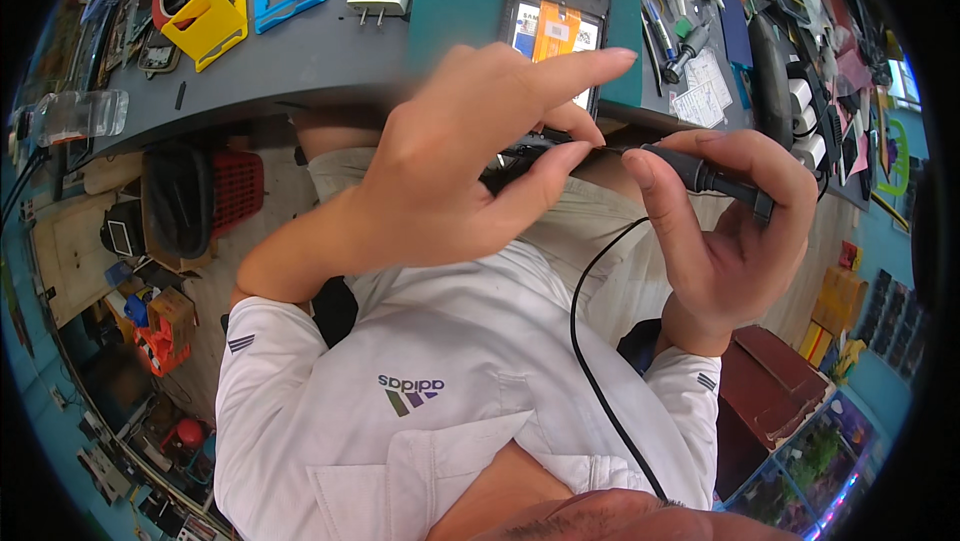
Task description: The person uses a screwdriver to remove screws from the back of a disassembled smartphone. They then pick up the phone's back cover, align it with the device, and press it into place to close the unit.
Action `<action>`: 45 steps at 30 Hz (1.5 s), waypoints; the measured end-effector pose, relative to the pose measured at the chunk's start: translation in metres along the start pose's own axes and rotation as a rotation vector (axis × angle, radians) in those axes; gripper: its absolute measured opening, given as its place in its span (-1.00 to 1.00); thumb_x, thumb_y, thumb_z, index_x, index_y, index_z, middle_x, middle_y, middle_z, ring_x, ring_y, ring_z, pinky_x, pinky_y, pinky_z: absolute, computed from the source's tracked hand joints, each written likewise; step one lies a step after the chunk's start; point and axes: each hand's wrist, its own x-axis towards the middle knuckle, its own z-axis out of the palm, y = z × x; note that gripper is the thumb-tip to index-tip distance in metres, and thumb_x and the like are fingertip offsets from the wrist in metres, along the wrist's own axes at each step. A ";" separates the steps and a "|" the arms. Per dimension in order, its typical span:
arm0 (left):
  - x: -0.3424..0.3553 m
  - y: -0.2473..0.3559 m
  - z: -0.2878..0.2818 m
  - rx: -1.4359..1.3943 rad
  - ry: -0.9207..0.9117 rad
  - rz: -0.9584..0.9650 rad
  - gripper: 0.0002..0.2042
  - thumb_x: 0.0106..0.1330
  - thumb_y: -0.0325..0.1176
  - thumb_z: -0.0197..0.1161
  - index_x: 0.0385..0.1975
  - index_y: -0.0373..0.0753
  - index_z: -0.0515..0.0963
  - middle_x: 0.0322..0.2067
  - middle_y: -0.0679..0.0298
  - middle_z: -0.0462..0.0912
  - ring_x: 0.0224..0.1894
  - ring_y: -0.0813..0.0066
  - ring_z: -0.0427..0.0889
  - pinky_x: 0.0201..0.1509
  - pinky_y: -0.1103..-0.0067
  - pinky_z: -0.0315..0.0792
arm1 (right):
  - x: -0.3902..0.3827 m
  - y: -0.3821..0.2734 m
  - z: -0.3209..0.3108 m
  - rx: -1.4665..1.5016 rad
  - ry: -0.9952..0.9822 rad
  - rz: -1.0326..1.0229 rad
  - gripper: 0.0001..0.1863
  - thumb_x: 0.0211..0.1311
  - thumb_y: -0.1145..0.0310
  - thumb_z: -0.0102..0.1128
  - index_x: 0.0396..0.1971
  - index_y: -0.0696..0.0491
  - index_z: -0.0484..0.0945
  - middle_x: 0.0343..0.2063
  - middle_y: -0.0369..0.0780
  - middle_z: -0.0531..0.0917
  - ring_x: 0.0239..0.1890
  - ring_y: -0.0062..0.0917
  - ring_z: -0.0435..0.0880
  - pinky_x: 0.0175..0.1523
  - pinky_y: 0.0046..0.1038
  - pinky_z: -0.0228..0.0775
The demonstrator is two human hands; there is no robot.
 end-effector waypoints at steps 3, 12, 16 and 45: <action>-0.005 0.009 -0.005 0.039 -0.069 -0.009 -0.29 0.08 -0.68 0.24 0.39 -0.45 0.42 -0.06 0.21 0.84 -0.16 0.40 0.58 0.08 0.50 0.30 | 0.003 0.000 -0.004 -0.055 -0.051 -0.032 -0.45 0.02 0.67 0.65 -0.05 0.20 0.48 -0.21 -0.13 0.72 -0.20 -0.49 0.76 -0.08 -0.55 0.56; -0.018 0.008 -0.001 0.129 -0.068 0.039 -0.21 -0.04 -0.58 0.16 0.39 -0.54 0.41 -0.03 0.23 0.84 -0.09 0.37 0.57 0.09 0.44 0.25 | 0.007 0.003 -0.004 -0.109 -0.100 -0.075 -0.44 -0.01 0.60 0.69 -0.06 0.21 0.50 -0.27 -0.14 0.76 -0.24 -0.50 0.76 -0.09 -0.53 0.58; -0.019 0.005 0.001 0.137 -0.029 0.067 -0.22 -0.05 -0.57 0.18 0.37 -0.53 0.44 -0.04 0.23 0.84 -0.10 0.38 0.59 0.09 0.45 0.25 | 0.008 0.002 -0.003 -0.103 -0.117 -0.080 -0.45 0.00 0.60 0.69 -0.06 0.21 0.50 -0.27 -0.11 0.77 -0.23 -0.48 0.78 -0.10 -0.52 0.60; -0.046 -0.001 0.077 -1.039 0.247 -0.702 -0.68 0.58 -0.22 0.25 -0.23 -0.40 0.75 -0.45 0.33 0.73 -0.52 0.67 0.55 -0.41 0.64 0.44 | 0.050 -0.022 -0.006 -0.310 -0.446 -0.204 -0.49 -0.02 0.48 0.70 -0.09 0.21 0.58 -0.36 -0.19 0.77 -0.33 -0.52 0.78 -0.18 -0.53 0.59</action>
